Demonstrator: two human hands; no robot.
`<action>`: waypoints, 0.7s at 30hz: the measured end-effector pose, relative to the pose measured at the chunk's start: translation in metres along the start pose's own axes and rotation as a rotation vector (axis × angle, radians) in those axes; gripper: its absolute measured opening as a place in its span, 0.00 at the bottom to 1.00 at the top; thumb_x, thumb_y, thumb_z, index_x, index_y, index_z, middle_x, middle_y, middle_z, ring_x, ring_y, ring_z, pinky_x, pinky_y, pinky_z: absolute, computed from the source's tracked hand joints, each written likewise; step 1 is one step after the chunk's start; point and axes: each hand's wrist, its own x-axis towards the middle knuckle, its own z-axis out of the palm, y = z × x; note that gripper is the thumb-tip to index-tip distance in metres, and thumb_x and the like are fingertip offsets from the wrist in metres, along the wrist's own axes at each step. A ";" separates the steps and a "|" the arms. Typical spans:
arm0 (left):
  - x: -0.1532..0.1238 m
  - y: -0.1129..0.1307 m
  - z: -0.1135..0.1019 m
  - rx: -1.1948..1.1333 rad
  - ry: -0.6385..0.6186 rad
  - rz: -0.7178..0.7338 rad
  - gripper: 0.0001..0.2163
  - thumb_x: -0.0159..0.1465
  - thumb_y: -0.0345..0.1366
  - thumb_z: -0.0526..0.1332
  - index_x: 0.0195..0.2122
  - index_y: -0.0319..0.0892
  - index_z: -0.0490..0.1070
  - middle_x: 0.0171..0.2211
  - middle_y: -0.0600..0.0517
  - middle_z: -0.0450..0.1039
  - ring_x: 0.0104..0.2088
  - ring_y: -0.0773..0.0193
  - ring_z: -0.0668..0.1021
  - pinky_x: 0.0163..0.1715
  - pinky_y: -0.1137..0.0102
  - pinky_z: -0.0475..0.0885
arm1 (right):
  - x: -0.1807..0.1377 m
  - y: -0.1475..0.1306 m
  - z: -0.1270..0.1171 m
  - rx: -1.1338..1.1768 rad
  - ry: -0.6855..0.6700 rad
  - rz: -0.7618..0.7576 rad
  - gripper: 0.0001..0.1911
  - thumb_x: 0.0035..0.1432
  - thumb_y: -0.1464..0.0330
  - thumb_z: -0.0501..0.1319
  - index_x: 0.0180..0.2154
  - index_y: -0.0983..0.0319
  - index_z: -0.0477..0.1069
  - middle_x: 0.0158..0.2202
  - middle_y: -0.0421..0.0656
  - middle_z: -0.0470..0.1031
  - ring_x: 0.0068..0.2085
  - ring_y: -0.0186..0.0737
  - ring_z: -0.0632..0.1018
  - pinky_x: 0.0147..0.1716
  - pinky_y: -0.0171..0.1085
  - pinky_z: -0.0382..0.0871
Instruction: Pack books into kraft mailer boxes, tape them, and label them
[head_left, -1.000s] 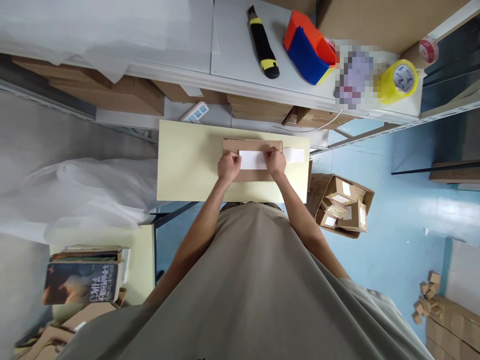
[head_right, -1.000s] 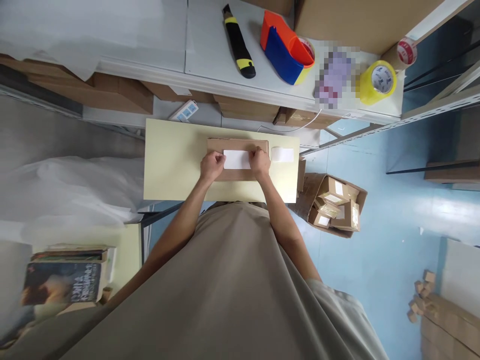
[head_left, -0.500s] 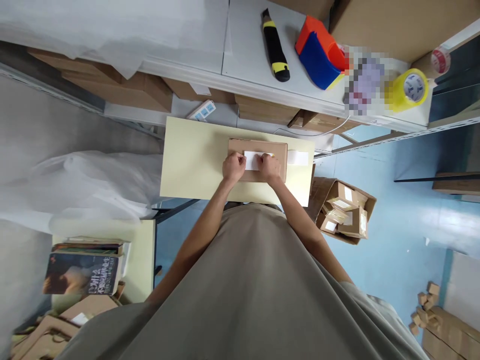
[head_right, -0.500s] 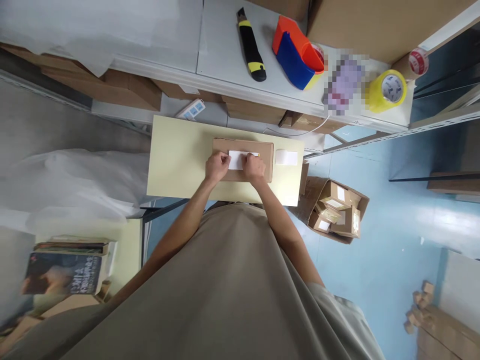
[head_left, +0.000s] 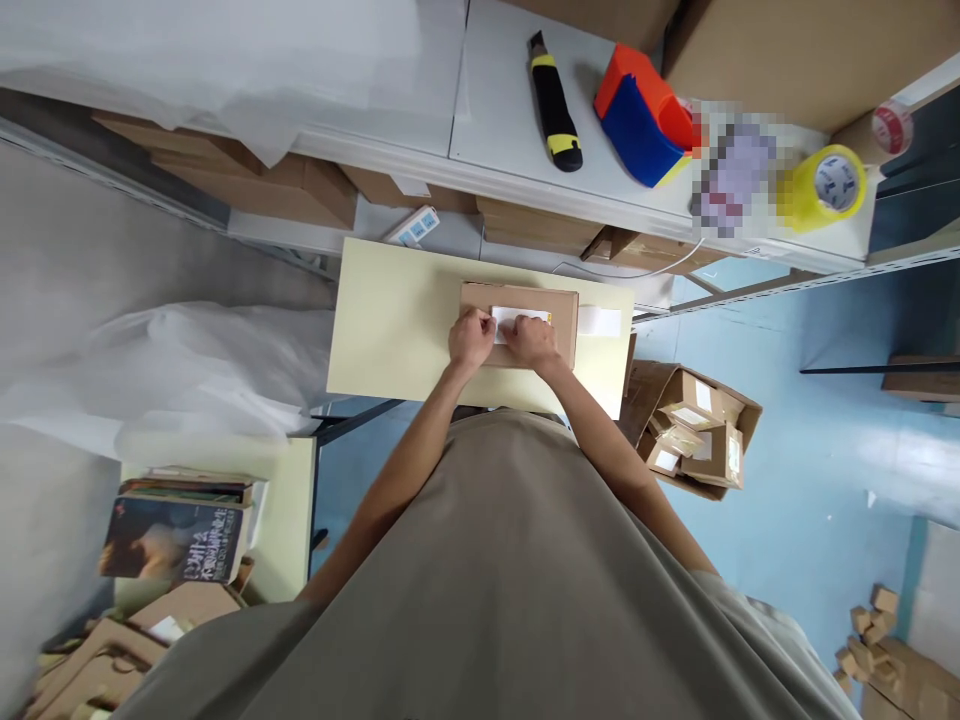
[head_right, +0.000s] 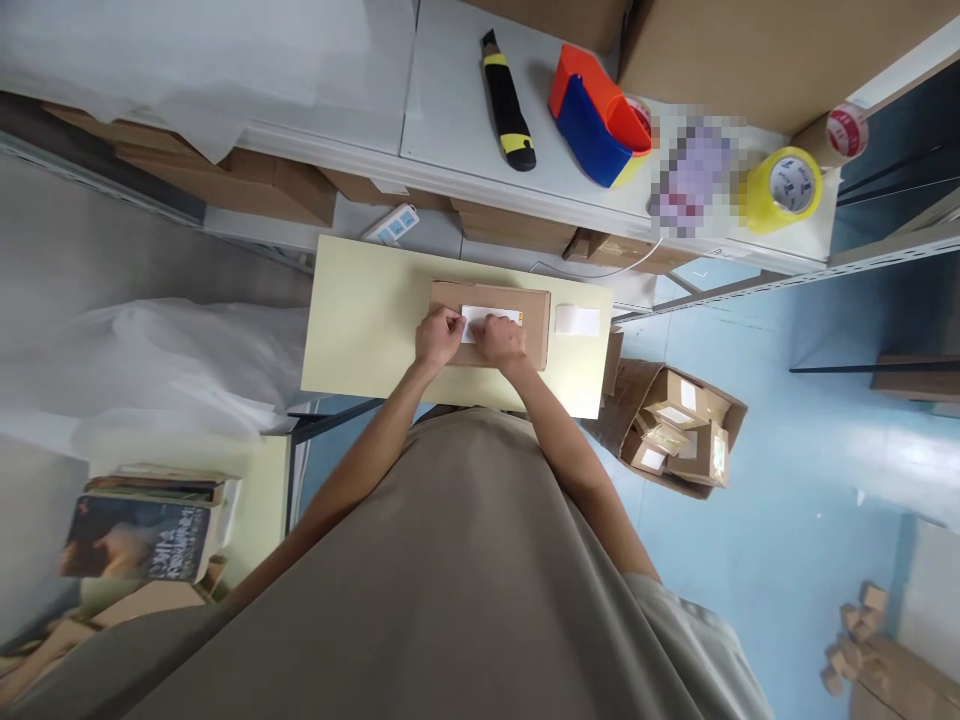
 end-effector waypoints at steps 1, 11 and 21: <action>0.000 0.000 0.000 0.000 -0.001 0.000 0.09 0.75 0.38 0.61 0.46 0.45 0.82 0.48 0.44 0.87 0.52 0.50 0.84 0.56 0.61 0.74 | 0.006 -0.002 -0.003 0.013 0.010 0.015 0.26 0.79 0.51 0.58 0.51 0.65 0.82 0.52 0.64 0.85 0.57 0.61 0.85 0.56 0.48 0.76; -0.002 0.000 0.000 -0.011 0.024 -0.002 0.08 0.74 0.36 0.62 0.43 0.45 0.82 0.46 0.45 0.87 0.50 0.51 0.85 0.55 0.60 0.75 | 0.015 0.001 -0.005 0.001 -0.003 -0.039 0.29 0.76 0.48 0.61 0.51 0.66 0.85 0.50 0.63 0.87 0.56 0.58 0.86 0.55 0.45 0.76; -0.004 -0.004 0.000 0.004 0.016 -0.015 0.08 0.74 0.35 0.63 0.40 0.44 0.82 0.46 0.43 0.87 0.50 0.50 0.85 0.56 0.58 0.76 | 0.034 -0.008 -0.012 0.080 -0.006 0.033 0.36 0.76 0.42 0.57 0.49 0.67 0.85 0.40 0.61 0.87 0.54 0.61 0.87 0.54 0.48 0.78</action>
